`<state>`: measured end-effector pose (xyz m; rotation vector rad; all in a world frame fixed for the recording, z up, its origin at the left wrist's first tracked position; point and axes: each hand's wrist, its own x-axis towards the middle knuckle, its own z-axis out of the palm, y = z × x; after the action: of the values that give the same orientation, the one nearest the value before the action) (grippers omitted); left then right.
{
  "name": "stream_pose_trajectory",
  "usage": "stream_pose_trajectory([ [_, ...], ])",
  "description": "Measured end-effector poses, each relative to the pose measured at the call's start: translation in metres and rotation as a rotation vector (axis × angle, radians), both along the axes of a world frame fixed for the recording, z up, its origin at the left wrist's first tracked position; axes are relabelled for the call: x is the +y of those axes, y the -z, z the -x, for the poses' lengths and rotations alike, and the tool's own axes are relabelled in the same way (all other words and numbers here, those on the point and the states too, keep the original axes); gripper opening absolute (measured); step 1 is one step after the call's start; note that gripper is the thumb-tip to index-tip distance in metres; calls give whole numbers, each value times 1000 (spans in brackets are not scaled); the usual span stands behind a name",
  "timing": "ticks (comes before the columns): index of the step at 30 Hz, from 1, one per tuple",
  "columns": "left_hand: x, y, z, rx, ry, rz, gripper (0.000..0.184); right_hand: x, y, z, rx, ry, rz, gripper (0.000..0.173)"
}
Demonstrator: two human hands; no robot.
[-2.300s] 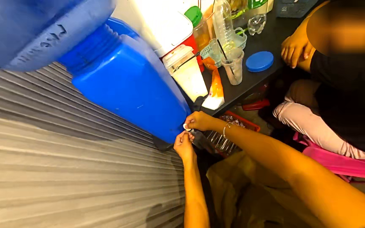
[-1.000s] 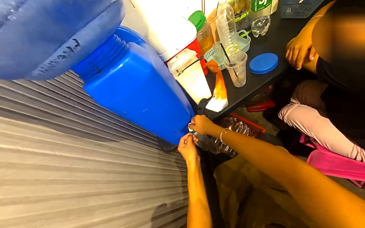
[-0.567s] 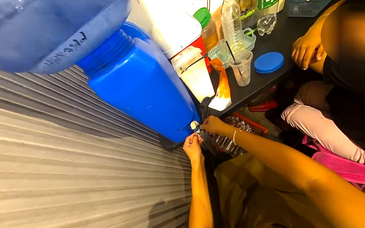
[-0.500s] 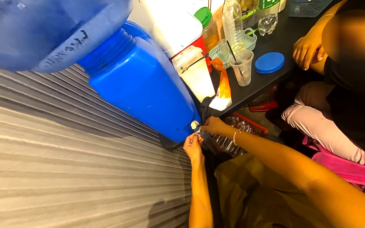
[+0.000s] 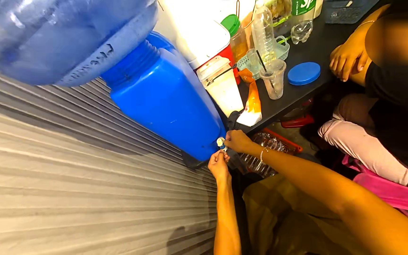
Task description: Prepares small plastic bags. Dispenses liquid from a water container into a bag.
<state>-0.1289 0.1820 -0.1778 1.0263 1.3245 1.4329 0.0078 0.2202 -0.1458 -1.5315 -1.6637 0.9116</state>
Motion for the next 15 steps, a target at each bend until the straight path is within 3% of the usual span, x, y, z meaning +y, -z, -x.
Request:
stream_pose_trajectory([
  [6,0,0,-2,-33,-13,-4,8,3,-2,3,166,-37,-65,24],
  [12,-1,-3,-4,-47,-24,7,9,-1,-14,0,442,-48,145,23],
  [15,-1,0,-3,-18,-7,22,9,0,-9,-4,386,-60,110,23],
])
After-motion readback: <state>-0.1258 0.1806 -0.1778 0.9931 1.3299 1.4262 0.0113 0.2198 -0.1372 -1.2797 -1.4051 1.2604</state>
